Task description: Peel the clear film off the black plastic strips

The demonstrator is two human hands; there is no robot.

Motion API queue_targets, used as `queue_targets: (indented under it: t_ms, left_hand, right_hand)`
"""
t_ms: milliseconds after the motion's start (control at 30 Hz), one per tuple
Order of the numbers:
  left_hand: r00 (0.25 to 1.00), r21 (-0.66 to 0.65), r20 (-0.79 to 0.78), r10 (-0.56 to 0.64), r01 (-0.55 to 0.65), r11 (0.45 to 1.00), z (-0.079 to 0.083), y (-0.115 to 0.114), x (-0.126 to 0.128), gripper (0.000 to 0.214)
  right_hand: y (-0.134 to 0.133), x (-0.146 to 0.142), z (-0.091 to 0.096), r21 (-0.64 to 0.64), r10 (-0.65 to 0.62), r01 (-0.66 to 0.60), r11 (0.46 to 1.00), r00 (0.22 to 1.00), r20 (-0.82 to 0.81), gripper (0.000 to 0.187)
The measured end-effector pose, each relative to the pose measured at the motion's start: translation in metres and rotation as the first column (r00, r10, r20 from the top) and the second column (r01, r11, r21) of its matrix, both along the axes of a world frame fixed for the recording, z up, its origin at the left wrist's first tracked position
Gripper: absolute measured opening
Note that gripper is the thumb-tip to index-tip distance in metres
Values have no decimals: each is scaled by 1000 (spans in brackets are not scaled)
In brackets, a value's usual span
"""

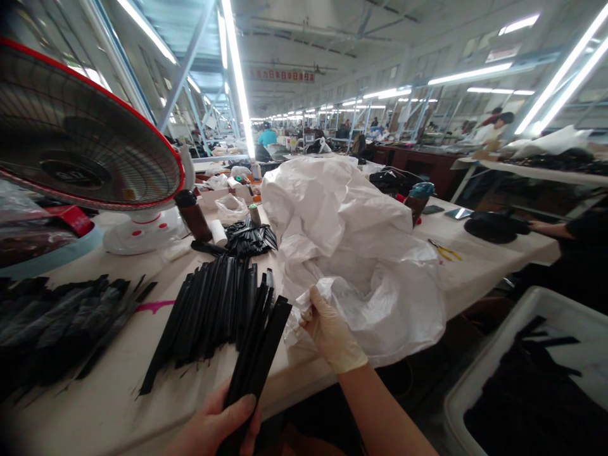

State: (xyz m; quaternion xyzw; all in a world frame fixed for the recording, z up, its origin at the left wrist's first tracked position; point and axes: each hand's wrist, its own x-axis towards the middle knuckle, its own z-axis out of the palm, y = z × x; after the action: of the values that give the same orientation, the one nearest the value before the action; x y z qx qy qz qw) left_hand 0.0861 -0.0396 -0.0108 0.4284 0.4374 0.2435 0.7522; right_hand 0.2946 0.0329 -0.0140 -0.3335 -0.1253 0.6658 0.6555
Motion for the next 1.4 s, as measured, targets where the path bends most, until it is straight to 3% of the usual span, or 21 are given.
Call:
queue_targets:
  t_ms: [200, 300, 433, 533, 800, 933, 1133, 1300, 1400]
  left_hand:
    - [998, 31, -62, 18, -17, 999, 1, 3, 6, 37]
    - [996, 12, -92, -16, 18, 1000, -3, 5, 3, 35]
    - [992, 8, -121, -29, 30, 1000, -6, 7, -6, 39]
    - [990, 15, -131, -56, 59, 998, -4, 8, -9, 36]
    - [993, -30, -118, -30, 27, 999, -1, 6, -3, 35]
    - [991, -13, -132, -20, 19, 1000, 7, 10, -1, 36]
    - [989, 20, -147, 34, -31, 999, 18, 16, -3, 28]
    - [978, 29, -208, 24, -18, 999, 16, 13, -19, 30]
    - [976, 121, -192, 102, -80, 989, 17, 14, -22, 28]
  right_hand:
    - [1, -4, 3, 108, -4, -12, 994, 989, 147, 35]
    - [-2, 0, 3, 177, -10, -57, 983, 934, 356, 27]
    - [-5, 9, 0, 162, 8, -110, 981, 849, 528, 25]
    - [-4, 12, -4, 152, -23, -69, 986, 846, 533, 27]
    - [-2, 5, -3, 181, 40, -128, 975, 905, 424, 25]
    - [-11, -2, 8, 132, 100, -207, 969, 824, 557, 26]
    - [-22, -11, 7, -2, 341, -440, 898, 694, 633, 29]
    - [-24, -3, 3, 21, 239, -324, 946, 738, 632, 24]
    - [-34, -17, 6, -10, 391, -497, 868, 670, 630, 18]
